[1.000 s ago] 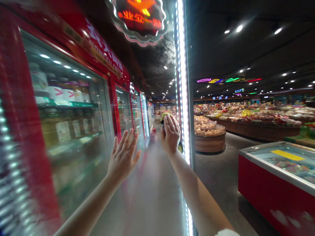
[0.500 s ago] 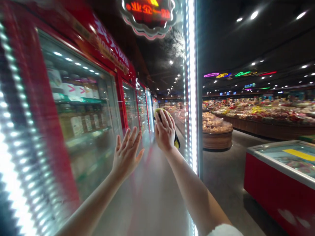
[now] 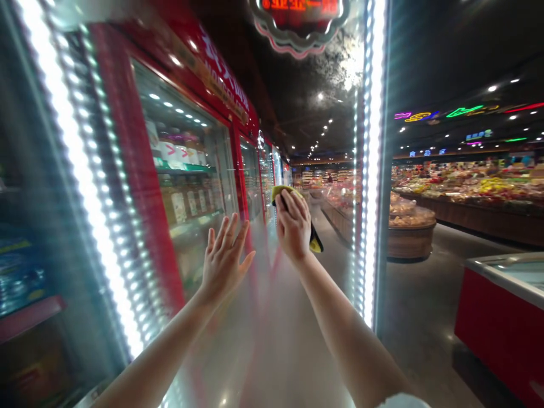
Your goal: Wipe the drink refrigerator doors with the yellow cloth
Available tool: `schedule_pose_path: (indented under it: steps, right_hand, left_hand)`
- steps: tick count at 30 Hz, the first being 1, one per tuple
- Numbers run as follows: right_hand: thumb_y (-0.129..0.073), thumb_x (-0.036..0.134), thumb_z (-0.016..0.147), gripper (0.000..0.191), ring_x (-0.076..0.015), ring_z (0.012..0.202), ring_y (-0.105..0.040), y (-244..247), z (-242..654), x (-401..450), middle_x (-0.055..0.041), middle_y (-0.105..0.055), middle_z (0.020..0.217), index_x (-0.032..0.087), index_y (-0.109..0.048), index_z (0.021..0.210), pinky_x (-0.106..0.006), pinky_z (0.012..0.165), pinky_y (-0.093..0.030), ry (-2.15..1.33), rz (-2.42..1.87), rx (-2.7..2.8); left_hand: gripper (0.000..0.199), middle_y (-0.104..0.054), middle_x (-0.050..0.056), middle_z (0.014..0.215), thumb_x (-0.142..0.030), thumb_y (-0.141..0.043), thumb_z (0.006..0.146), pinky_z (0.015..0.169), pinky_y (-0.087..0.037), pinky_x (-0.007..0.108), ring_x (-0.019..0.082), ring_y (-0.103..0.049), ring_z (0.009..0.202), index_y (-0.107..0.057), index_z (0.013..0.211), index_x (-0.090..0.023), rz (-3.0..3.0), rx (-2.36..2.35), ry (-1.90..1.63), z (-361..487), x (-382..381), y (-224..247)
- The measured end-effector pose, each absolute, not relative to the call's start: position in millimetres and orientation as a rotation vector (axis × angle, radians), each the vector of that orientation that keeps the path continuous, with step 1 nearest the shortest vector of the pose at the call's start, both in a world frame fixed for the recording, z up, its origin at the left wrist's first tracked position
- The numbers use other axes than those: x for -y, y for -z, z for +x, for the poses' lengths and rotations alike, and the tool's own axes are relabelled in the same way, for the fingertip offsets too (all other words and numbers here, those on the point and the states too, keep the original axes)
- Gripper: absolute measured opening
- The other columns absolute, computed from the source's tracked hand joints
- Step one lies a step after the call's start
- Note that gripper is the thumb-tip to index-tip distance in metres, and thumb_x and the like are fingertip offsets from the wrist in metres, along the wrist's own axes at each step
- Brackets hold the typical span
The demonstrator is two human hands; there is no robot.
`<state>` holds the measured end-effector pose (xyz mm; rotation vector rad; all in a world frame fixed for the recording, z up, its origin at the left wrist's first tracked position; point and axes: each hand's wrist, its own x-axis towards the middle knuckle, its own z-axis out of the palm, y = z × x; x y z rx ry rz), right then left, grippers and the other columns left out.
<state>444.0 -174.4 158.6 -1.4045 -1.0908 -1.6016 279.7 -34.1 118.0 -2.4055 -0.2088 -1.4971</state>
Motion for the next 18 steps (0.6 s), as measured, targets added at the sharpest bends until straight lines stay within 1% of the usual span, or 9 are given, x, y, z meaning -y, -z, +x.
schedule_pose_path:
  steps: [3,5,7,9,12,14,16,18]
  right_hand:
    - [-0.050,0.025,0.101,0.049,-0.0225,0.147,-0.045,-132,423,180,-0.0044,-0.055,0.154,0.030,-0.052,0.150,-0.049,0.128,-0.028,1.563,-1.592,1.414]
    - [-0.052,0.025,0.101,0.049,-0.0223,0.147,-0.046,-119,427,193,-0.0021,-0.057,0.153,0.033,-0.052,0.150,-0.051,0.130,-0.022,1.587,-1.652,1.443]
    - [-0.052,0.024,0.101,0.049,-0.0241,0.147,-0.046,-121,435,199,-0.0031,-0.059,0.151,0.033,-0.054,0.149,-0.052,0.129,-0.024,1.635,-1.625,1.292]
    - [-0.050,0.025,0.101,0.049,-0.0272,0.150,-0.042,-135,438,188,-0.0063,-0.056,0.153,0.030,-0.052,0.150,-0.054,0.125,-0.031,1.648,-1.565,1.088]
    - [-0.047,0.029,0.103,0.052,-0.0293,0.152,-0.038,-156,419,151,-0.0090,-0.050,0.158,0.027,-0.046,0.155,-0.055,0.123,-0.035,1.623,-1.516,0.942]
    - [-0.048,0.029,0.103,0.052,-0.0274,0.150,-0.041,-153,399,131,-0.0075,-0.051,0.157,0.028,-0.045,0.155,-0.051,0.124,-0.034,1.621,-1.528,1.036]
    - [-0.050,0.027,0.102,0.053,-0.0243,0.149,-0.043,-135,385,128,-0.0051,-0.053,0.156,0.029,-0.046,0.155,-0.046,0.126,-0.032,1.635,-1.553,1.252]
    - [-0.052,0.025,0.101,0.053,-0.0224,0.148,-0.045,-114,382,140,-0.0034,-0.055,0.154,0.029,-0.047,0.154,-0.044,0.129,-0.027,1.659,-1.576,1.460]
  left_hand:
    - [0.091,-0.021,0.014,0.170,-0.029,-0.065,0.094,0.126,-0.021,0.059,0.031,-0.025,0.156,-0.008,0.165,-0.028,-2.412,0.236,1.479,266,24,-114]
    - [0.094,-0.020,0.013,0.170,-0.029,-0.065,0.094,0.126,-0.022,0.061,0.032,-0.024,0.157,-0.004,0.165,-0.030,-2.418,0.251,1.475,254,13,-112]
    - [0.096,-0.017,0.013,0.171,-0.029,-0.066,0.093,0.125,-0.022,0.064,0.033,-0.022,0.157,-0.001,0.164,-0.033,-2.427,0.258,1.476,244,2,-113]
    - [0.099,-0.015,0.013,0.172,-0.031,-0.069,0.092,0.125,-0.021,0.065,0.034,-0.021,0.157,-0.002,0.164,-0.035,-2.437,0.256,1.476,236,-5,-115]
    - [0.102,-0.014,0.013,0.172,-0.032,-0.074,0.088,0.126,-0.018,0.063,0.033,-0.018,0.158,-0.006,0.165,-0.032,-2.452,0.252,1.460,232,-9,-122]
    - [0.102,-0.015,0.014,0.172,-0.032,-0.075,0.087,0.127,-0.017,0.061,0.032,-0.017,0.158,-0.009,0.165,-0.029,-2.462,0.268,1.449,230,-8,-124]
    - [0.101,-0.016,0.015,0.171,-0.031,-0.075,0.087,0.127,-0.018,0.060,0.032,-0.018,0.158,-0.010,0.165,-0.027,-2.467,0.294,1.443,227,-10,-124]
    - [0.099,-0.017,0.016,0.171,-0.030,-0.073,0.088,0.127,-0.019,0.060,0.032,-0.019,0.158,-0.011,0.165,-0.026,-2.461,0.308,1.446,221,-15,-120]
